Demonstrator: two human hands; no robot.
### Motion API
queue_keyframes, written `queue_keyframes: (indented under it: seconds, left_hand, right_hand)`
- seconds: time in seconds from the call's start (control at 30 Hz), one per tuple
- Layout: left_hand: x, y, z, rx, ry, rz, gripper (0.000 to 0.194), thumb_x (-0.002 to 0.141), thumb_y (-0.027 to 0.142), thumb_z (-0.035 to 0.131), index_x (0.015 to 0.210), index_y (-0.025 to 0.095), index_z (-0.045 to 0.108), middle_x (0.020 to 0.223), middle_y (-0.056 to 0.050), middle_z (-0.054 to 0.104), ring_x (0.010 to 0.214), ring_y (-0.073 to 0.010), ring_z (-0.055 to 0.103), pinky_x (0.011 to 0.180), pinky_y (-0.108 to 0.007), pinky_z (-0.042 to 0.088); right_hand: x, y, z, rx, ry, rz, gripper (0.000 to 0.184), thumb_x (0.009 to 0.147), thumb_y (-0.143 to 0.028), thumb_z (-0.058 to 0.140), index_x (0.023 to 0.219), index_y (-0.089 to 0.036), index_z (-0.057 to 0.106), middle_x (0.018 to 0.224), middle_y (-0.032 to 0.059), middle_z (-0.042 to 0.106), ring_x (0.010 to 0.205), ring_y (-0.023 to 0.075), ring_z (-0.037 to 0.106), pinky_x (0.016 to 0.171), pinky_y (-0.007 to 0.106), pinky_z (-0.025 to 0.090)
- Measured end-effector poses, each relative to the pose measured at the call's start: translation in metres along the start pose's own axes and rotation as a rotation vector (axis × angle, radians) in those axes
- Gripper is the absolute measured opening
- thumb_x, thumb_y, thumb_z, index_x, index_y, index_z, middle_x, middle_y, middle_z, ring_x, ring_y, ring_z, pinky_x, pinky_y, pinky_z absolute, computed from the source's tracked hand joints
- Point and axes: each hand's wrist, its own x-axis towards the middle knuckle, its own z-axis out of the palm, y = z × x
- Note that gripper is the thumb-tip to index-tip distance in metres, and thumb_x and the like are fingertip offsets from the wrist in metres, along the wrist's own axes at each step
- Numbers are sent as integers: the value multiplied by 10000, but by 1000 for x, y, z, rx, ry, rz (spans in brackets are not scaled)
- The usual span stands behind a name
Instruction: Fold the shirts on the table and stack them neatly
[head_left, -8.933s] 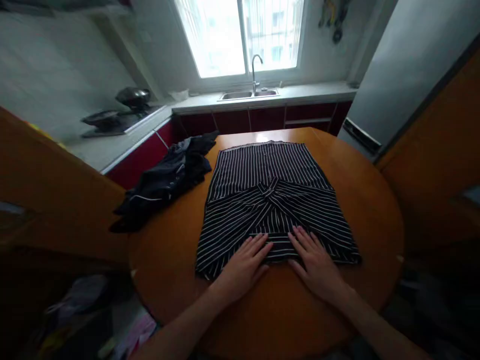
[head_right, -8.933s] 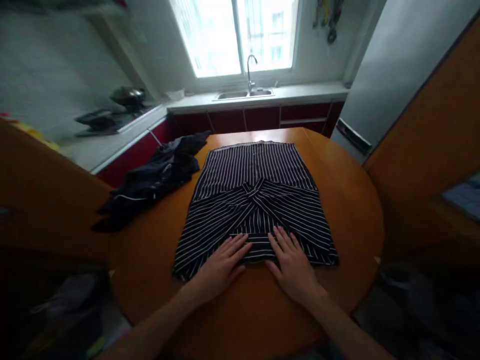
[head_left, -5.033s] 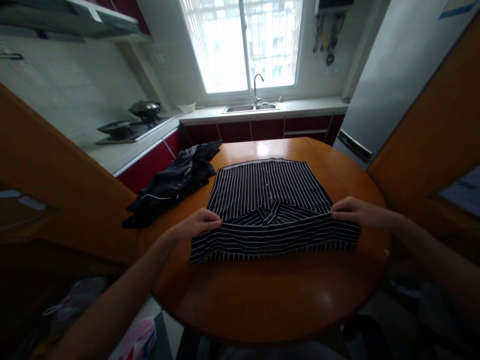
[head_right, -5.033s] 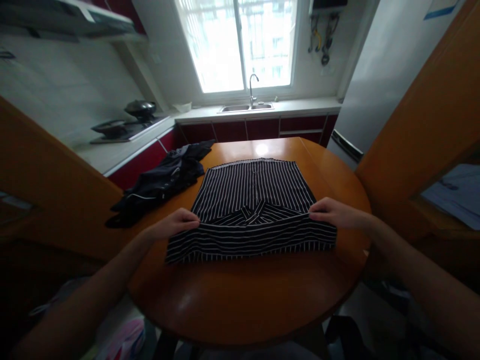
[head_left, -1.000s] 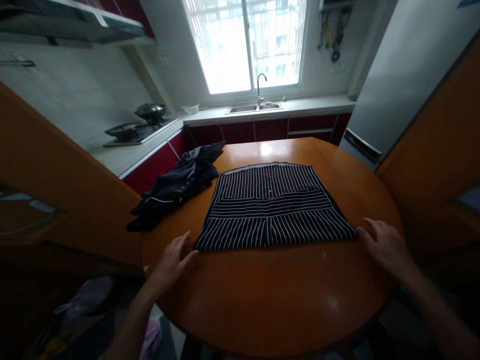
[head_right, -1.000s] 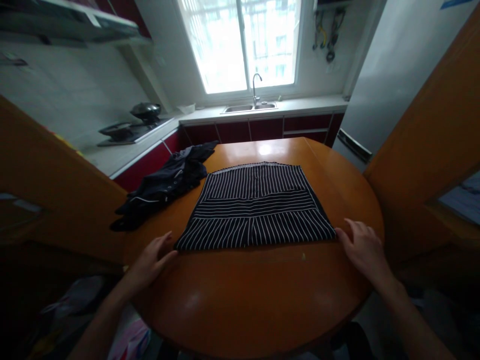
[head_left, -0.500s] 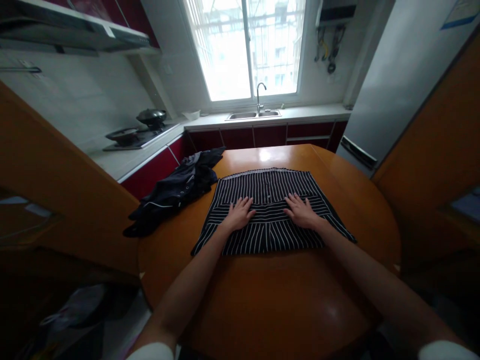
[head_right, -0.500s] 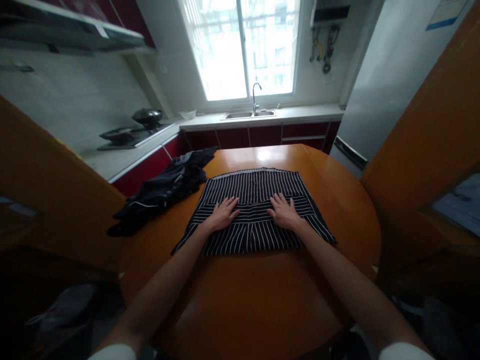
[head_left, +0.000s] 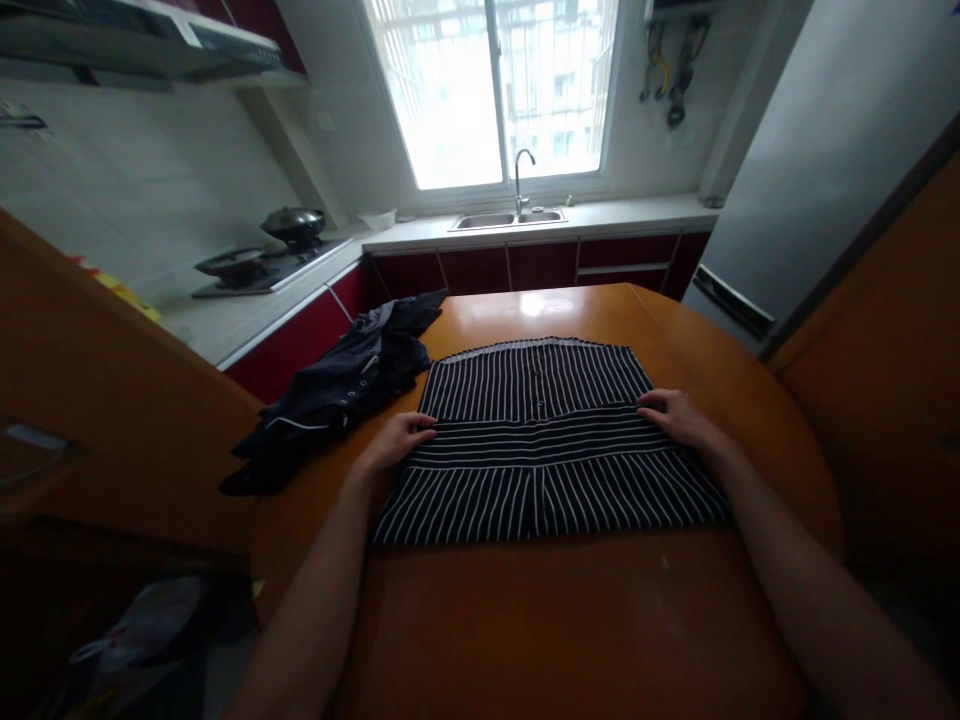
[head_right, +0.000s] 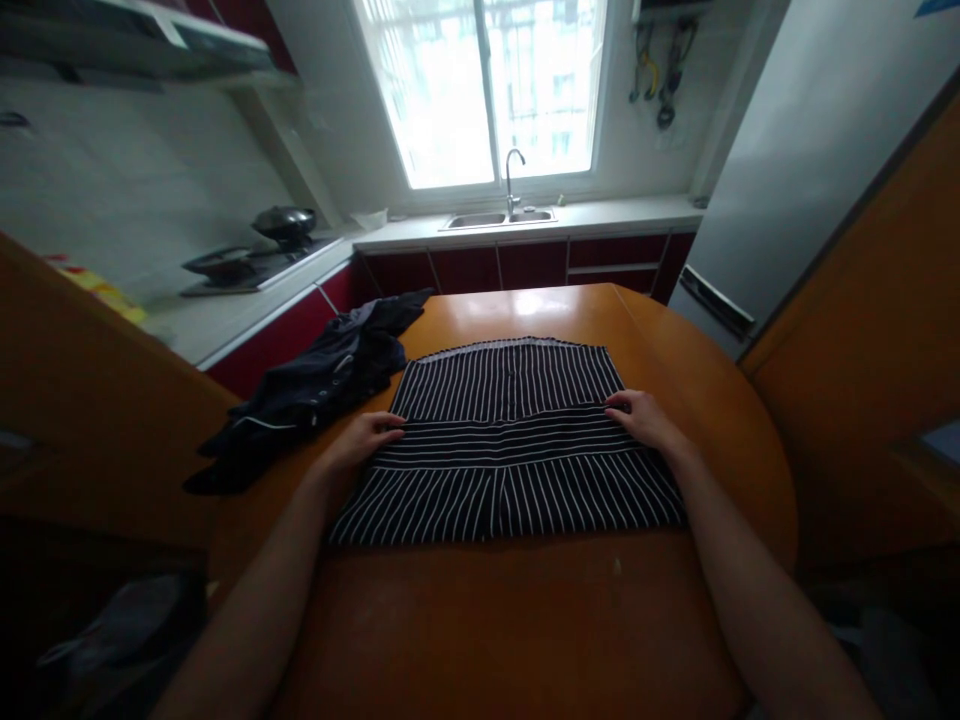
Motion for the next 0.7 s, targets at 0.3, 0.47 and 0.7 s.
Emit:
queue_keyframes:
  seconds: [0.3, 0.47, 0.7]
  left_hand:
    - [-1, 15, -5, 34, 271, 110, 299, 751, 467, 701, 835, 190, 774, 881, -72, 761, 847, -244, 697, 823, -347, 532]
    - [2, 14, 3, 57, 396, 149, 256, 783, 411, 658, 837, 187, 768, 893, -68, 740, 840, -224, 682, 806, -319, 528]
    - [15, 3, 20, 150, 355, 72, 266, 796, 389, 619, 866, 175, 760, 924, -91, 741, 903, -250, 686, 888, -358, 524]
  right_hand:
    - [1, -9, -10, 111, 213, 35, 172, 762, -320, 659, 815, -184, 749, 790, 72, 755, 749, 226, 697, 742, 359, 549]
    - [6, -13, -10, 105, 327, 23, 219, 780, -370, 645, 815, -181, 750, 801, 89, 754, 750, 237, 695, 742, 373, 544]
    - [11, -2, 8, 51, 293, 58, 242, 793, -378, 608, 819, -177, 739, 828, 102, 761, 791, 251, 707, 806, 395, 549]
